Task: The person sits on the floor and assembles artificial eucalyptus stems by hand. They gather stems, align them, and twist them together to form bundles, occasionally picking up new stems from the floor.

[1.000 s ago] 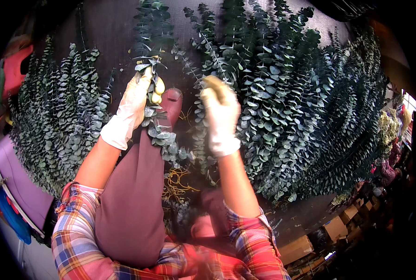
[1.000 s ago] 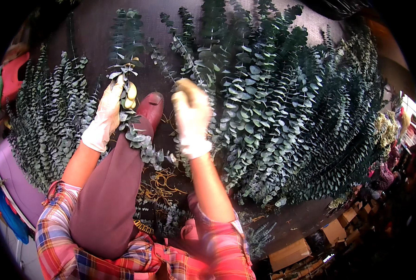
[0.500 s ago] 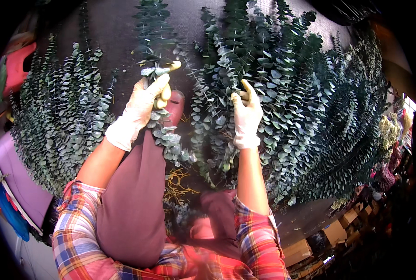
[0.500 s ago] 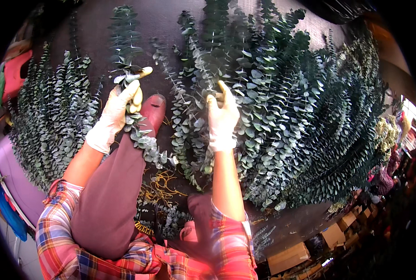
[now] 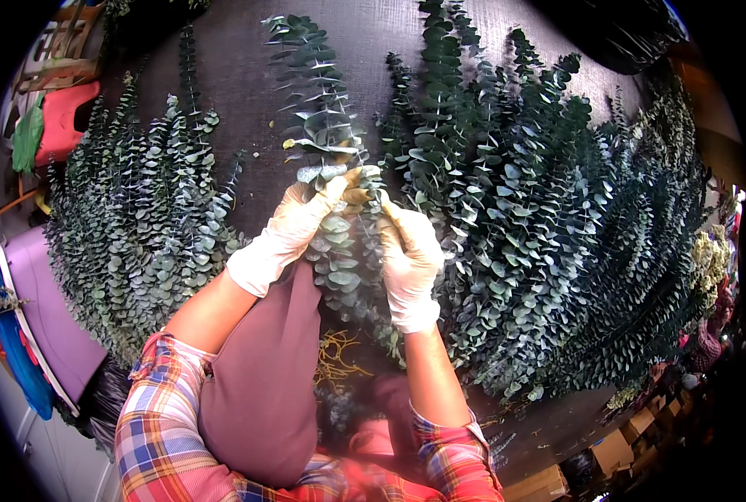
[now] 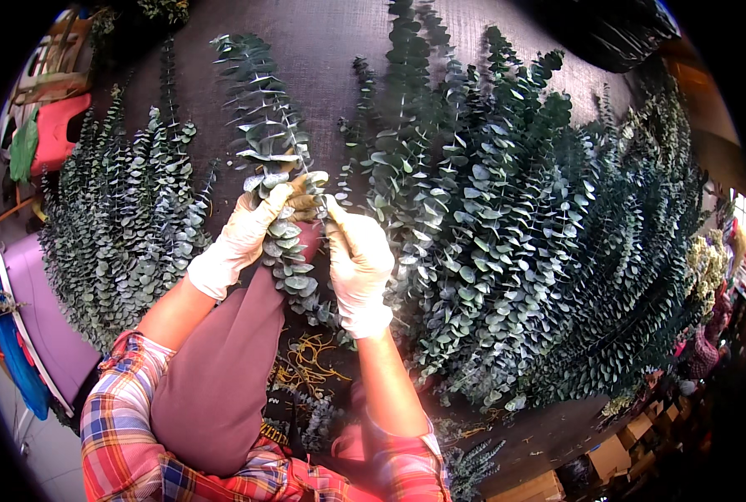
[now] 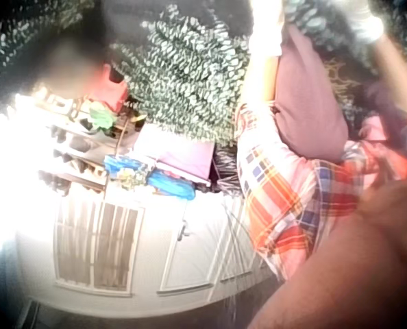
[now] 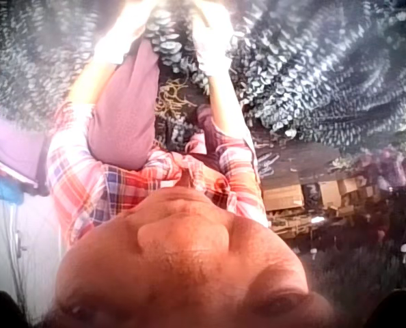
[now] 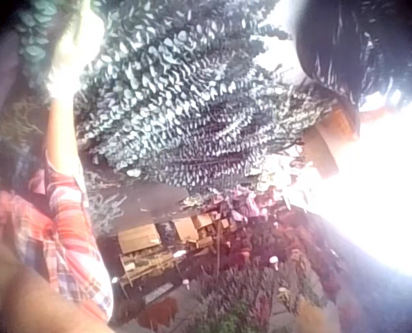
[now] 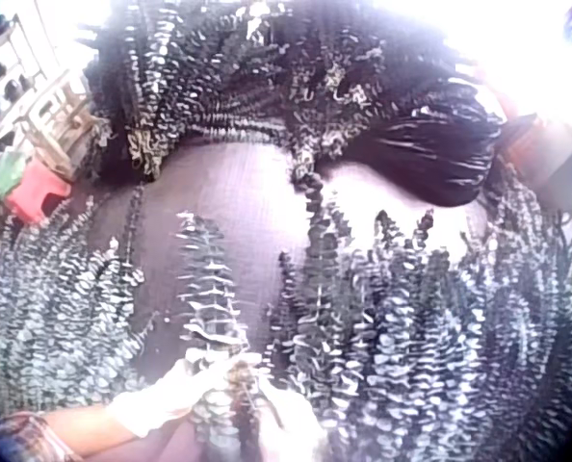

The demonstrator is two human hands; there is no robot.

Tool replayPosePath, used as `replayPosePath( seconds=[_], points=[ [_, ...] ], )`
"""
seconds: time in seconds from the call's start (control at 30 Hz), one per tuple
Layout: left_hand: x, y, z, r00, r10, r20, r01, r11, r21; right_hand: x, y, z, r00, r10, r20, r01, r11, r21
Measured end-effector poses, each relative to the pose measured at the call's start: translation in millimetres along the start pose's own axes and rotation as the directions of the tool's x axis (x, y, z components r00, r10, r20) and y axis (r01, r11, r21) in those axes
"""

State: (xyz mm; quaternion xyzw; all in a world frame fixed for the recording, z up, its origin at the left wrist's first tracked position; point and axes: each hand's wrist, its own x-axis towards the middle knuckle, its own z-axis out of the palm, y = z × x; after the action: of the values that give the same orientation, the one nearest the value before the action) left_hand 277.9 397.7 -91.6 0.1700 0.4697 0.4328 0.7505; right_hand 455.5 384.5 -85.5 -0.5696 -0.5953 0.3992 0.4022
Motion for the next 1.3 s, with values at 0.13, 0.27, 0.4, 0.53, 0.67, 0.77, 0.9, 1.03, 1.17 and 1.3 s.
replayPosePath(
  seconds=[0.13,0.27,0.4,0.53,0.67,0.77,0.9,1.03,1.17,1.3],
  points=[
    [0,-1,1,0.994,0.067,0.081,-0.058,0.993,-0.107,-5,-5,10,0.995,-0.08,0.058,0.078,0.996,0.044],
    [-2,-1,-5,0.999,0.038,-0.001,-0.038,0.977,-0.209,-19,5,9,0.983,-0.006,0.183,-0.012,0.995,0.098],
    [-5,0,-15,0.999,0.013,-0.046,-0.021,0.987,-0.16,-35,40,-27,0.997,0.067,0.023,-0.06,0.967,-0.248],
    [-7,-1,-12,0.999,-0.016,0.029,0.019,0.994,-0.107,-48,75,-65,0.971,0.217,-0.096,-0.237,0.881,-0.409],
    [-8,15,-5,0.997,-0.068,-0.018,0.067,0.995,-0.077,-45,99,-76,0.995,0.081,-0.057,-0.099,0.787,-0.609],
    [-11,43,-13,0.972,0.081,0.221,0.035,0.878,-0.477,-34,105,-73,0.998,0.055,-0.009,-0.048,0.761,-0.647],
    [-13,53,-25,0.918,0.091,0.387,0.204,0.728,-0.654,-22,85,-61,0.925,0.318,-0.206,-0.362,0.902,-0.233],
    [-13,30,-24,0.938,-0.051,0.343,0.268,0.734,-0.624,-21,45,-34,0.994,0.022,0.106,0.01,0.956,-0.292],
    [-13,19,-21,0.98,-0.056,0.192,0.124,0.924,-0.363,-22,36,34,0.917,-0.018,0.398,0.158,0.933,-0.323],
    [-18,13,-24,0.986,-0.02,0.167,0.061,0.967,-0.247,-20,50,59,0.861,0.239,0.448,0.015,0.87,-0.493]
  ],
)
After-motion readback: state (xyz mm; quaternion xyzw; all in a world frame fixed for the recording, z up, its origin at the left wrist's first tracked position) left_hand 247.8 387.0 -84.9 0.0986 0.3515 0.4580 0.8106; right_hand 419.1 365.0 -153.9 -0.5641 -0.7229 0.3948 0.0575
